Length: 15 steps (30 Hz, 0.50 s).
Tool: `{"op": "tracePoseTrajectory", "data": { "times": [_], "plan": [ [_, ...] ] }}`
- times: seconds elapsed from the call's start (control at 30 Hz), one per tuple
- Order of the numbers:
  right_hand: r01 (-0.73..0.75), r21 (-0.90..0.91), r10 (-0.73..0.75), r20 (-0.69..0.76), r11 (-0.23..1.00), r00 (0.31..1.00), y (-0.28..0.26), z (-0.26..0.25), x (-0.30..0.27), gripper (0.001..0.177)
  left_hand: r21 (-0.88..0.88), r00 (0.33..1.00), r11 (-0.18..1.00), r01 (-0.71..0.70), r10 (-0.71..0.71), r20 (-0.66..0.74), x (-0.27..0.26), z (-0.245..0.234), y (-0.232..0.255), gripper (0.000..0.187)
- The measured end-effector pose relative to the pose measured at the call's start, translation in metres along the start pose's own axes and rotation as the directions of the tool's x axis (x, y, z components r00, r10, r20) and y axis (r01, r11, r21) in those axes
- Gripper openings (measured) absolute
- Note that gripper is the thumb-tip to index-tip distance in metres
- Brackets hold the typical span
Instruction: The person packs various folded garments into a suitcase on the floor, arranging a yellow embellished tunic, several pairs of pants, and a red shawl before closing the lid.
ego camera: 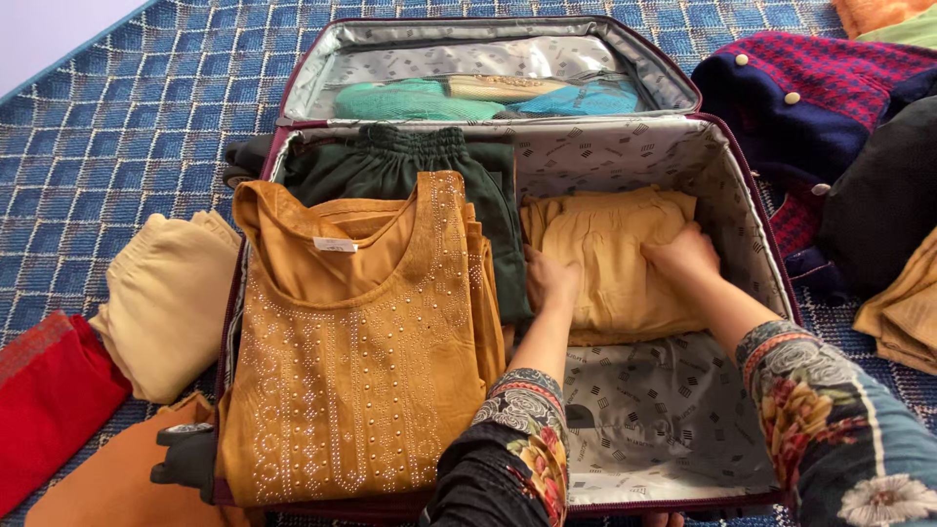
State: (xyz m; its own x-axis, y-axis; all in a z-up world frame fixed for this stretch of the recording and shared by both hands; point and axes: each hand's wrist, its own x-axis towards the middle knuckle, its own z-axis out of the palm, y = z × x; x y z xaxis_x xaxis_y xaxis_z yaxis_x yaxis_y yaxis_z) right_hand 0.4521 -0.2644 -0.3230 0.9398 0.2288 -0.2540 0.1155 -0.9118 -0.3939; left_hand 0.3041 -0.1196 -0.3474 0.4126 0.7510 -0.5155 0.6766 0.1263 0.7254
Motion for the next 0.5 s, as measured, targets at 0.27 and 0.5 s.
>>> {"op": "tracePoseTrajectory", "data": {
  "times": [0.27,0.5],
  "plan": [
    [-0.074,0.521,-0.049,0.219,0.851,0.975,-0.008,-0.024,-0.017,0.071,-0.294,1.0,0.956,0.005,0.0,0.019,0.052,0.026,-0.029,0.091],
    [0.177,0.56,-0.194,-0.029,0.81,0.981,-0.026,-0.016,-0.031,0.074,-0.13,0.797,0.873,-0.47,0.356,-0.488,0.054,0.032,-0.027,0.081]
  ]
}}
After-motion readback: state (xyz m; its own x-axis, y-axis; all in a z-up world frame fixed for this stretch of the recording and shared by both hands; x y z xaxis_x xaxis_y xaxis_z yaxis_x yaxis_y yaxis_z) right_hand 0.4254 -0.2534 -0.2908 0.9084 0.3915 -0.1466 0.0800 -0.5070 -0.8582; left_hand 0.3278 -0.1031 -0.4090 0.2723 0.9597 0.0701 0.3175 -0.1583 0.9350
